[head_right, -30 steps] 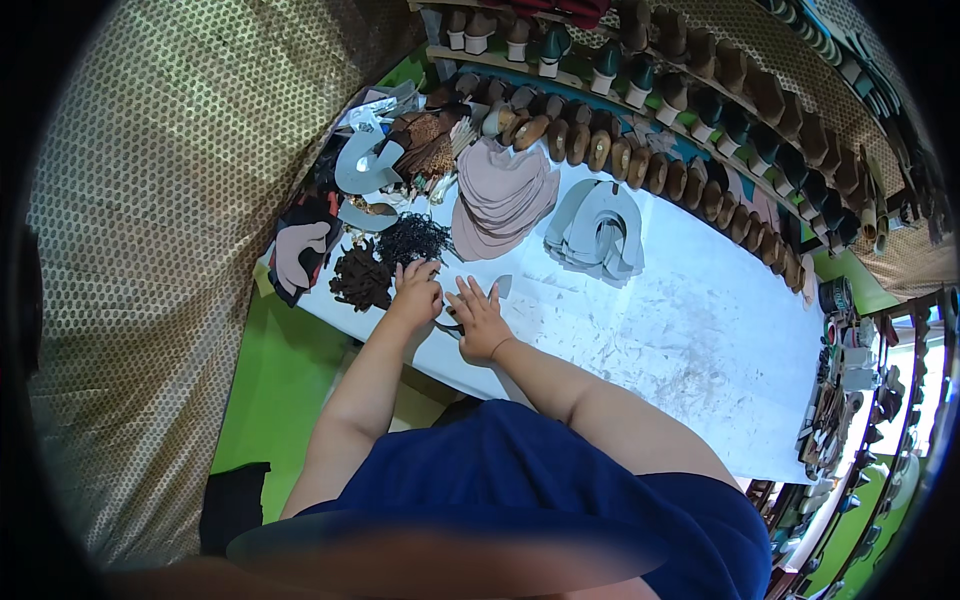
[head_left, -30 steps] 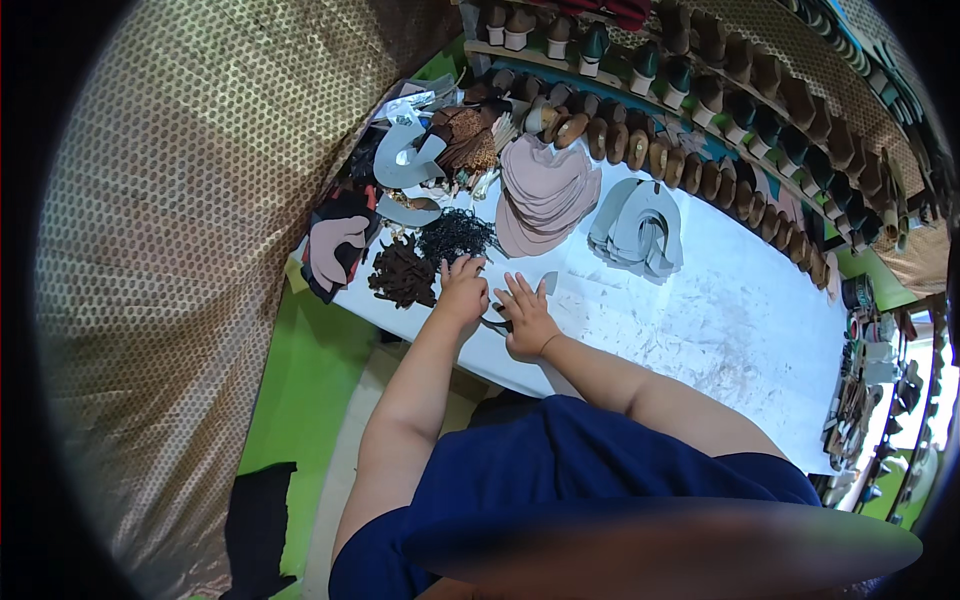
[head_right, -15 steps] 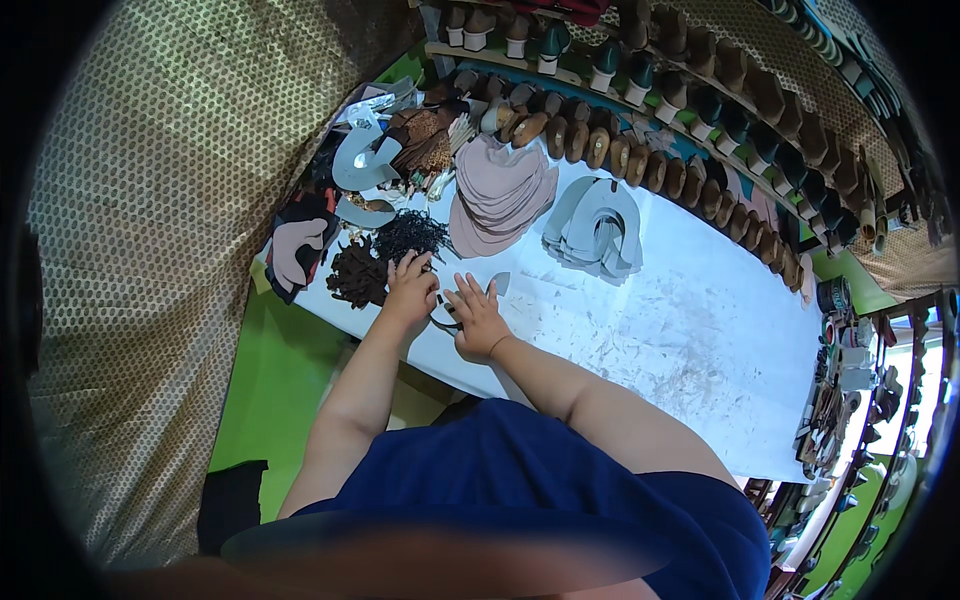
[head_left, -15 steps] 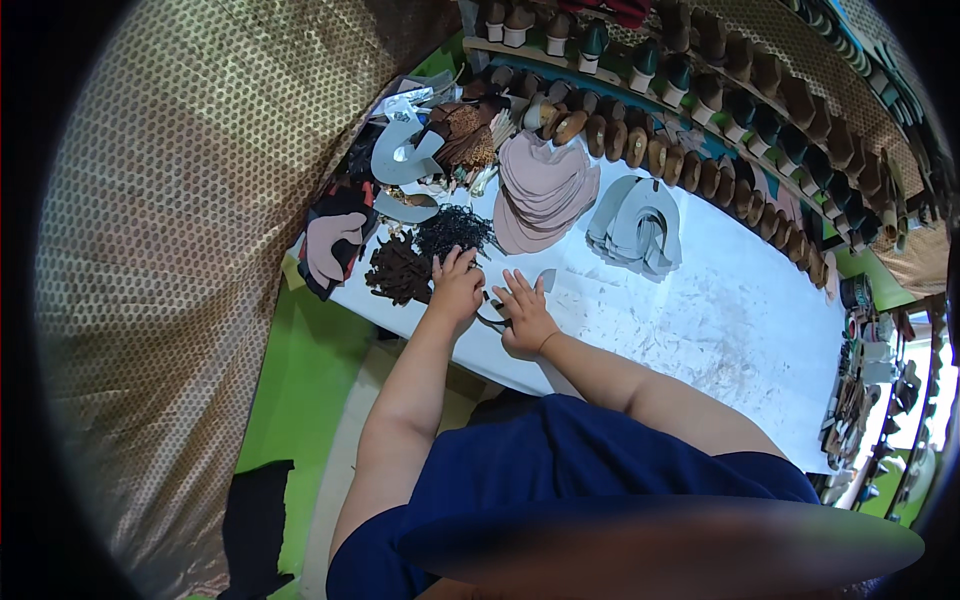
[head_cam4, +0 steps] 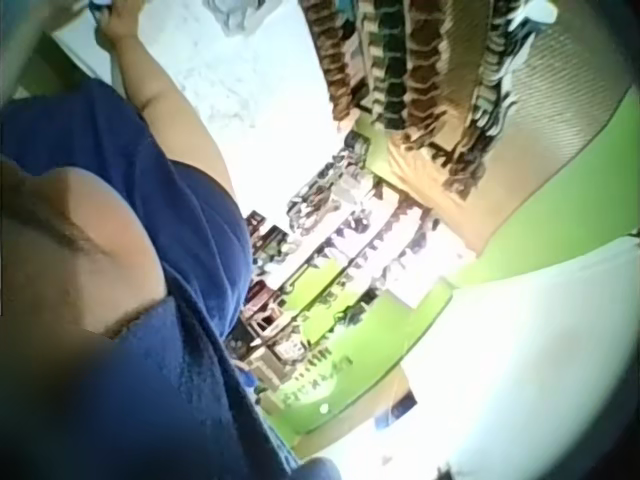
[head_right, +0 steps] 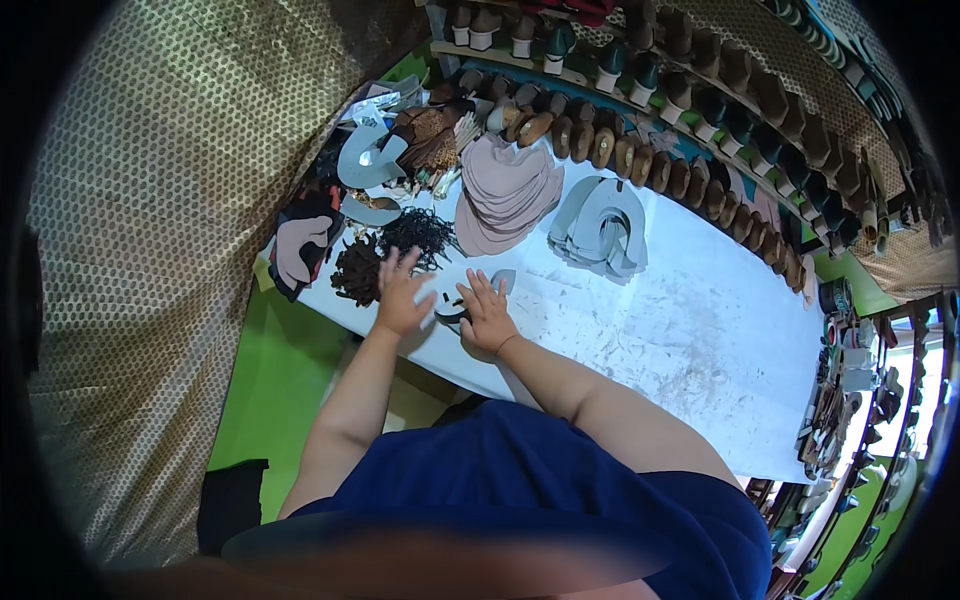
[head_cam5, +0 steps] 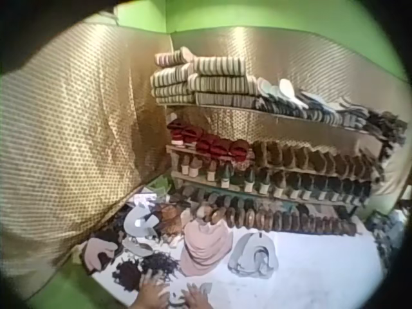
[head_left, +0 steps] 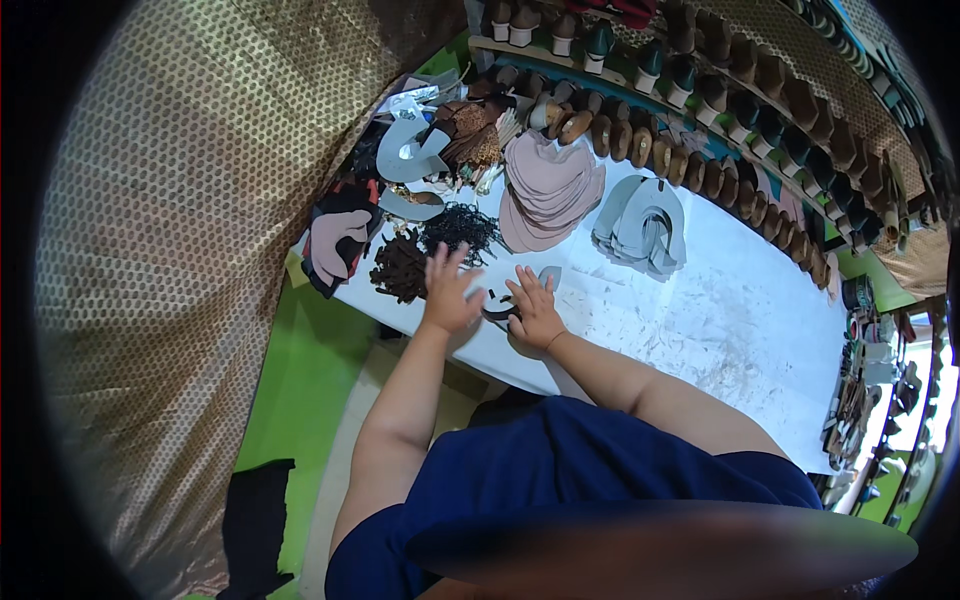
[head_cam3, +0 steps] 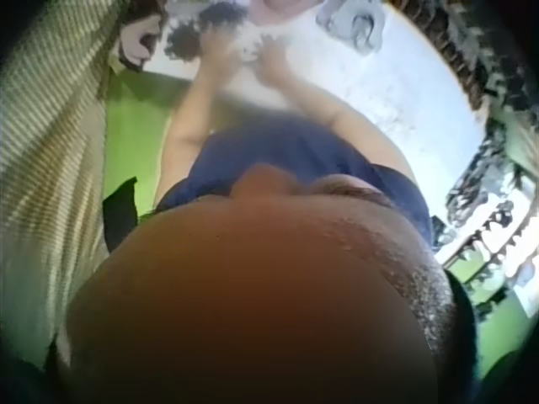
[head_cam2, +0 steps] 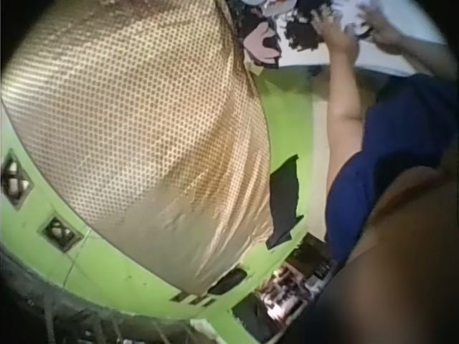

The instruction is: Placing and organizing cut shoe material components onto templates on a workbench.

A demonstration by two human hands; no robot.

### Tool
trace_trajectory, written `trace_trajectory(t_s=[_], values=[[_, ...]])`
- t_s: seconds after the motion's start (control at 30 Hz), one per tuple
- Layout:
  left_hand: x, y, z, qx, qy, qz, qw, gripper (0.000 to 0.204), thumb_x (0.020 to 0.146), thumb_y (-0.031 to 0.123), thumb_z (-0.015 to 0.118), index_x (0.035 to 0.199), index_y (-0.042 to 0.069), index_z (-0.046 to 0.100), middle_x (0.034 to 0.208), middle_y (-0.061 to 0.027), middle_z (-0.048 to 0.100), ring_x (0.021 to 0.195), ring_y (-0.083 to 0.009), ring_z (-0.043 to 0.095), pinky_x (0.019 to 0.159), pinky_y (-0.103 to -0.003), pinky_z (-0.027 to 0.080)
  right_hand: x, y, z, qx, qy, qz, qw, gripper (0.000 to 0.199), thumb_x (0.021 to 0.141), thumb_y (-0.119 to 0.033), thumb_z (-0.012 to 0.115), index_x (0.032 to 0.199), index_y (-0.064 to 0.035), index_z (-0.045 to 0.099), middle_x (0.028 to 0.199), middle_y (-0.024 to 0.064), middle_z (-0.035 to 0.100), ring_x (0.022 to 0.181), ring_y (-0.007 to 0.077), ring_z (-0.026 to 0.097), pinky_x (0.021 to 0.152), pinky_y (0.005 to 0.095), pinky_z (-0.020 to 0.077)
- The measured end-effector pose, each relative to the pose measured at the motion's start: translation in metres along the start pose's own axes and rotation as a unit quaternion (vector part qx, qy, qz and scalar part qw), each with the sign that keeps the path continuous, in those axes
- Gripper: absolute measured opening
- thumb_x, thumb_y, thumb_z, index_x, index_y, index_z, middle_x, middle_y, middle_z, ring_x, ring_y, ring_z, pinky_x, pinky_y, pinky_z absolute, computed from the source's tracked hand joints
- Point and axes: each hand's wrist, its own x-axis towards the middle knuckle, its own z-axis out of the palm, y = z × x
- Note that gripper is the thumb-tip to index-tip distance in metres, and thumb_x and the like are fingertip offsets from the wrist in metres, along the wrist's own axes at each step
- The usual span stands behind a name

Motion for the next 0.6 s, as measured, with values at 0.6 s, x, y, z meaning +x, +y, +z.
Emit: trace_trajectory(t_s=[0.6], values=[[-0.034, 0.034, 0.041, 0.077, -0.095, -0.118, 0.985, 0.060, 0.089, 0.027, 0.062, 0.145, 0.016, 0.044, 0.162, -0.0103, 0.028, 0.151, -0.0375, 0.016, 0.117, -0.064, 0.008, -0.001, 0.000, 0.006, -0.035, 0.031, 0.010, 0.999, 0.067, 0.084, -0.027, 0.061, 0.147, -0.0116, 0.040, 0.159, 0.0200, 0.025, 0.148, 0.0392, 0.023, 0.114, 0.0693, 0.0075]])
